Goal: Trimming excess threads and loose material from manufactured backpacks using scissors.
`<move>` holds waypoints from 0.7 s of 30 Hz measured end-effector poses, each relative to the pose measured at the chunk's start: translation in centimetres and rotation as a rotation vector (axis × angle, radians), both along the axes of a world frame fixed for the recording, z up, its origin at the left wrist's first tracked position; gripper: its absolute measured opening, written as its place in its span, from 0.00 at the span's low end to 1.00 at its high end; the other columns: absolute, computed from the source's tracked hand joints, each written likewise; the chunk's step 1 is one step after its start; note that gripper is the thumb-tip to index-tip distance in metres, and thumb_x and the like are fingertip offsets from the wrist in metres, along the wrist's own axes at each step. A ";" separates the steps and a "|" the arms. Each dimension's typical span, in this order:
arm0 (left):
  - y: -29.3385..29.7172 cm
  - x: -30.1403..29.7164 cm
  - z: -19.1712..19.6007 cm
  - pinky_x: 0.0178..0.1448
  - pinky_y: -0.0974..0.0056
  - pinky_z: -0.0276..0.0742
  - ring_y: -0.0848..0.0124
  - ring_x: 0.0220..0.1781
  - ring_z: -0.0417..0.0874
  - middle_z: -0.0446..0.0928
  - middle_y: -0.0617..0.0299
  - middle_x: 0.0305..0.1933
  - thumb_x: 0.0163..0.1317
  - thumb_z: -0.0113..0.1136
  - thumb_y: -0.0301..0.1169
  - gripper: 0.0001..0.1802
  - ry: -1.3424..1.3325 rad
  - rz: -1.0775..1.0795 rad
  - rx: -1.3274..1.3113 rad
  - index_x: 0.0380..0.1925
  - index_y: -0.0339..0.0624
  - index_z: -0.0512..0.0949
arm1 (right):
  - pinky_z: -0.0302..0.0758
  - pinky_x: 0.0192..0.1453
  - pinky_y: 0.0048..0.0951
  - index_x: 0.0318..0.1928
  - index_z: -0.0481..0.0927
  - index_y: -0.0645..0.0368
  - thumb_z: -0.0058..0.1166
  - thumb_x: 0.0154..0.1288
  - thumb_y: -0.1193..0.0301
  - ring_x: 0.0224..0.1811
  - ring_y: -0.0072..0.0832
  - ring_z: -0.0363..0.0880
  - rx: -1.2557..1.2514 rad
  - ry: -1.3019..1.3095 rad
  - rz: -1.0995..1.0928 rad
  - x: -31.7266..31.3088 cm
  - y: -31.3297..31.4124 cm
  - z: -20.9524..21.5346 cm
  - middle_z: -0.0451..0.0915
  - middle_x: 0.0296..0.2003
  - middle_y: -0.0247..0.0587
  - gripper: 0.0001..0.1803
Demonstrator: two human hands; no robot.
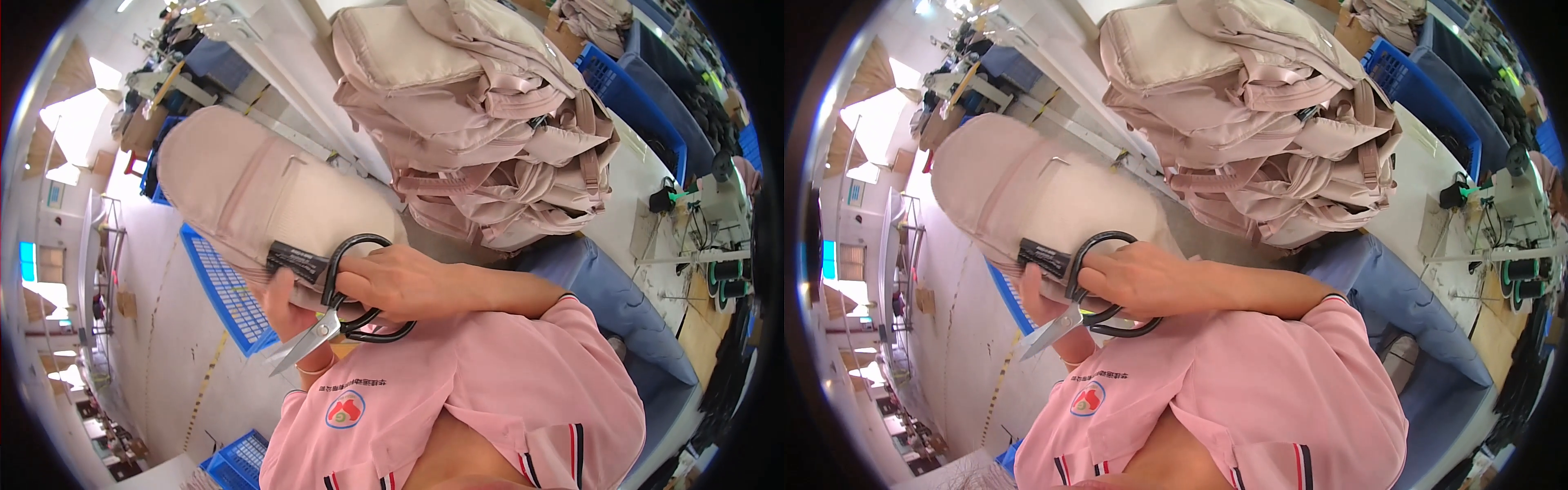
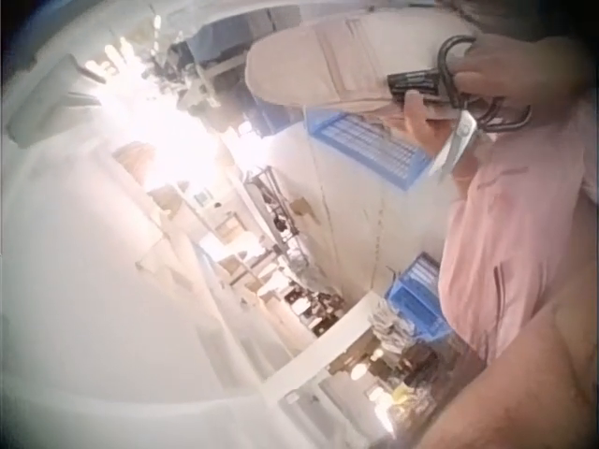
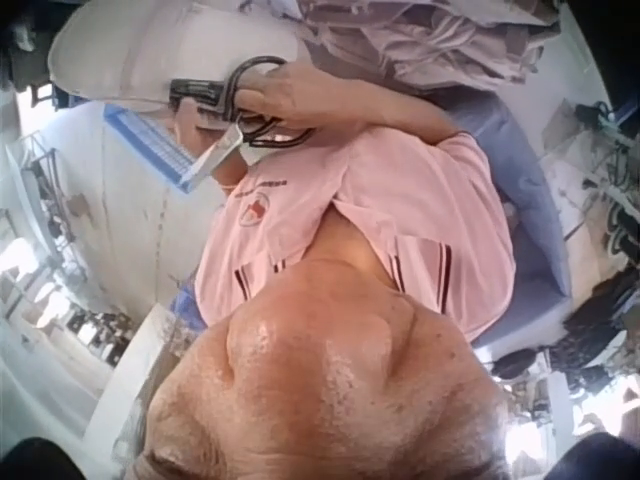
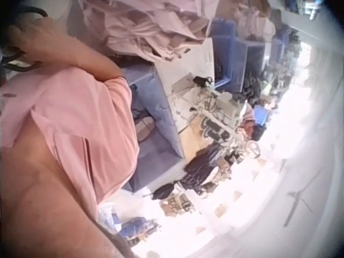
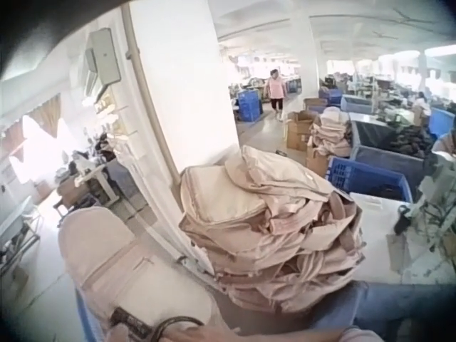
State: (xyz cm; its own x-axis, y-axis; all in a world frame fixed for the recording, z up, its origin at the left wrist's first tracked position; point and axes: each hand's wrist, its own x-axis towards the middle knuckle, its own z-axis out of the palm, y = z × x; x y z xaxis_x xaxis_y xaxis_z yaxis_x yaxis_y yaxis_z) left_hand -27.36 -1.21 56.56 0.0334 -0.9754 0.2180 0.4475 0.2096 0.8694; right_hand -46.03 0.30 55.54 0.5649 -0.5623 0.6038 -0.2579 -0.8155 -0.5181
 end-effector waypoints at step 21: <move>-6.0 -4.5 -8.0 0.65 0.57 0.70 0.64 0.61 0.75 0.73 0.52 0.60 0.67 0.55 0.42 0.28 0.056 -0.278 0.167 0.60 0.33 0.67 | 0.68 0.39 0.18 0.41 0.75 0.60 0.68 0.58 0.69 0.34 0.15 0.72 0.815 -1.276 -0.914 -11.8 5.2 -8.1 0.76 0.33 0.26 0.16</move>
